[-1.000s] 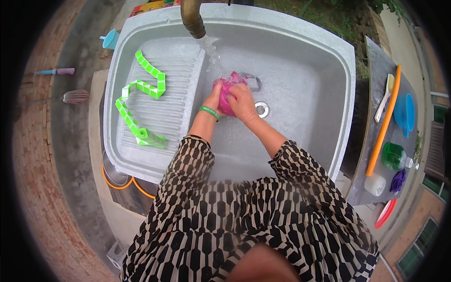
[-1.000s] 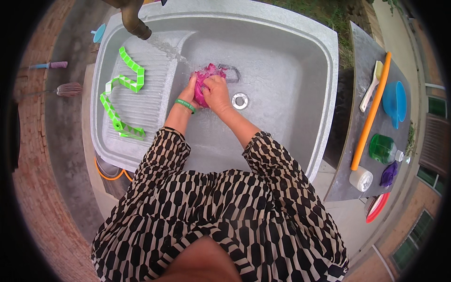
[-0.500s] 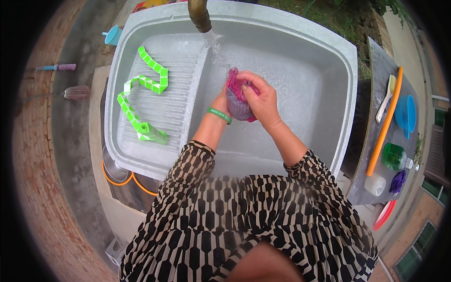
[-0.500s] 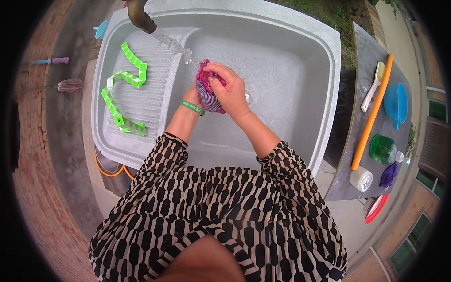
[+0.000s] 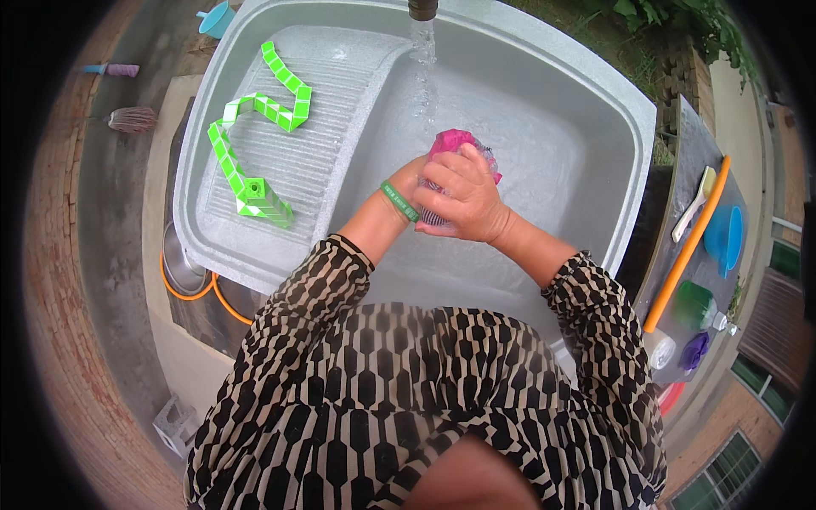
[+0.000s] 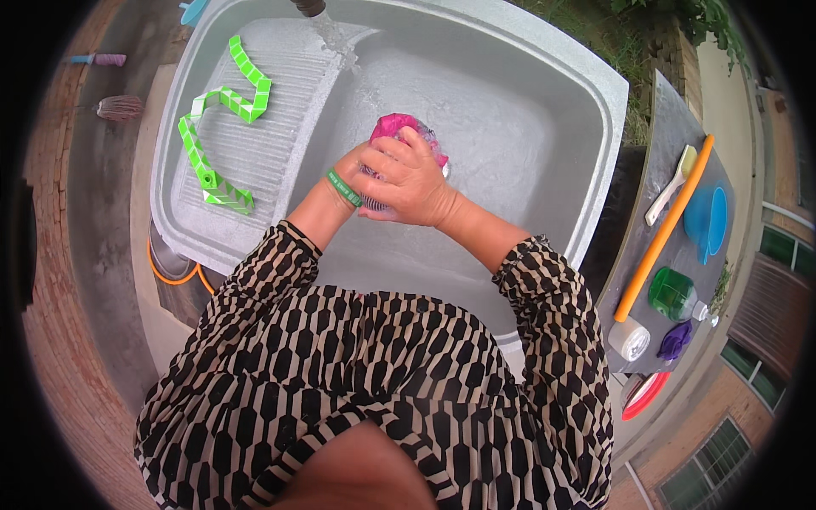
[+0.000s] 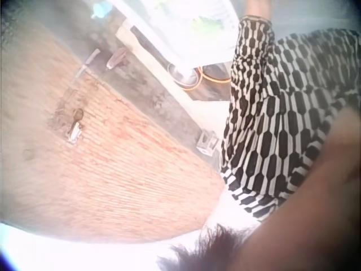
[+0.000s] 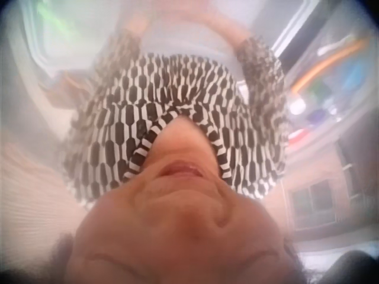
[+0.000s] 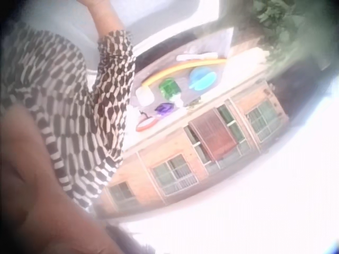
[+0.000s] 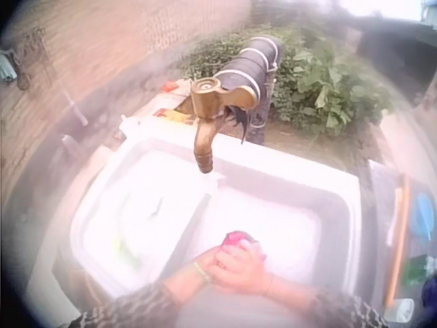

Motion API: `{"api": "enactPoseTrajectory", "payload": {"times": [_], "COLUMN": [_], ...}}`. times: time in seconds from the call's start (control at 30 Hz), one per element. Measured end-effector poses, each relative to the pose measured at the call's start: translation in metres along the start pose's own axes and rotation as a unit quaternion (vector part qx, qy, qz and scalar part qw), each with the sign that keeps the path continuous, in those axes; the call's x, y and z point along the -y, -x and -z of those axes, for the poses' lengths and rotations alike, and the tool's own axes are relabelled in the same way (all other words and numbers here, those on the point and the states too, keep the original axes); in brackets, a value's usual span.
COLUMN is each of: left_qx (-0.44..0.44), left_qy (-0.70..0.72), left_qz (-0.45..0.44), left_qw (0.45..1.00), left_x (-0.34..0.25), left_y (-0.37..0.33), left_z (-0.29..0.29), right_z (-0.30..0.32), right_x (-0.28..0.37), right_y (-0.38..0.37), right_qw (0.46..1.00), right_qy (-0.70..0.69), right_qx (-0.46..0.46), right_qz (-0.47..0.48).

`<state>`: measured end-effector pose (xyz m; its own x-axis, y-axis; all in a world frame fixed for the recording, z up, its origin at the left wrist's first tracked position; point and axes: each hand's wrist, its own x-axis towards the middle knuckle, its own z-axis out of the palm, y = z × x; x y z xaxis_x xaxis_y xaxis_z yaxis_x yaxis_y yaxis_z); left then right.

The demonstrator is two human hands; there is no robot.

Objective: The person washes two pieces of fabric by hand in a soapy basin, scrubbing them together and rinsing them under a running tap before wringing them out.

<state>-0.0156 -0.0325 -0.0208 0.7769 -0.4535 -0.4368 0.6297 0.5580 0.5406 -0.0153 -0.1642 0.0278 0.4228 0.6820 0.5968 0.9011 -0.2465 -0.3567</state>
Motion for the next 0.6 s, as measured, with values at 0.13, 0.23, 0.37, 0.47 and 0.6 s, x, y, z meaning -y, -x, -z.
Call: {"api": "enactPoseTrajectory", "payload": {"times": [0.13,0.23,0.37,0.47,0.6], "left_qx": [-0.001,-0.001,0.002,0.007,0.072], "left_qy": [-0.154,-0.254,-0.342,-0.34,0.01], "left_qz": [-0.091,-0.15,-0.202,-0.215,-0.091], "left_qw": [0.984,0.956,0.918,0.916,0.993], "left_x": [0.013,0.016,0.02,0.022,0.034], "left_y": [0.001,0.001,0.001,0.0,-0.011], "left_z": [-0.001,-0.002,-0.003,-0.002,0.019], "right_z": [-0.01,-0.017,-0.023,-0.017,-0.023], "right_x": [0.003,0.007,0.008,0.017,0.008], "right_y": [-0.008,-0.011,-0.014,-0.029,-0.019], "right_qw": [0.998,0.994,0.989,0.983,0.969], "right_qy": [-0.008,-0.018,-0.017,-0.038,-0.092], "right_qx": [-0.042,-0.06,-0.061,-0.059,-0.081], "right_qz": [-0.05,-0.09,-0.132,-0.171,-0.217]}}
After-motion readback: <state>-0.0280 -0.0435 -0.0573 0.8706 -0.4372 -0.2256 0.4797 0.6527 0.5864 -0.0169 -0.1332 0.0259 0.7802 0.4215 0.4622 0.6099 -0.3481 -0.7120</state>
